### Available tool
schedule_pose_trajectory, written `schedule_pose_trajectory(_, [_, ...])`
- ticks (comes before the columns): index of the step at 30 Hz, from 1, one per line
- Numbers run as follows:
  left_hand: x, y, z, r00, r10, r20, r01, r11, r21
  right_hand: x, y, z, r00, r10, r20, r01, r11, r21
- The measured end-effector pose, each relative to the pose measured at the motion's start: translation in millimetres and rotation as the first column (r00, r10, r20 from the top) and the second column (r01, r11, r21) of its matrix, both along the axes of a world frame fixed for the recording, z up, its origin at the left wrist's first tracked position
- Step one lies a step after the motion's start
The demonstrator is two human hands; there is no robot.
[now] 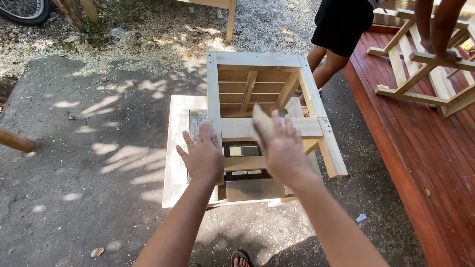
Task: The person sands the edges and corners of a wooden stool frame using a sanding block. They move around the stool, smoothing multiple sides and edges in sequence.
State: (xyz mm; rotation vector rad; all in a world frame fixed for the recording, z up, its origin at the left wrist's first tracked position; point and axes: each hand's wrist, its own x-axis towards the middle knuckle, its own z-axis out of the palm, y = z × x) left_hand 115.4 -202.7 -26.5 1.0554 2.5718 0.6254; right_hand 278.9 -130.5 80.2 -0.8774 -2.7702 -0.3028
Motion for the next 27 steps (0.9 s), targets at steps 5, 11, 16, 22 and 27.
schedule_pose_trajectory(5, [0.7,2.2,8.0,0.999,0.036,0.015,-0.037,0.999,0.029,-27.2,3.5,-80.0,0.917,-0.093,0.388,0.201,0.948,-0.248])
schedule_pose_trajectory(11, [-0.7,3.9,11.6,0.998,0.059,0.024,-0.060,0.997,0.039,-32.7,25.4,-131.2,0.994,0.051,0.094,-0.033,0.983,-0.183])
schedule_pose_trajectory(16, [-0.5,2.8,8.7,0.999,0.048,-0.017,-0.047,0.997,0.064,20.9,58.7,-116.5,0.994,-0.023,0.107,0.025,1.000,-0.018])
schedule_pose_trajectory(22, [-3.2,3.6,3.1,0.996,0.040,-0.076,-0.036,0.998,0.049,-32.1,39.9,-140.8,0.951,-0.293,0.103,0.295,0.956,-0.001])
schedule_pose_trajectory(27, [-6.6,5.7,4.8,0.998,0.035,-0.057,-0.036,0.999,-0.030,-42.3,34.1,-158.2,0.991,0.016,0.132,-0.024,0.998,0.059])
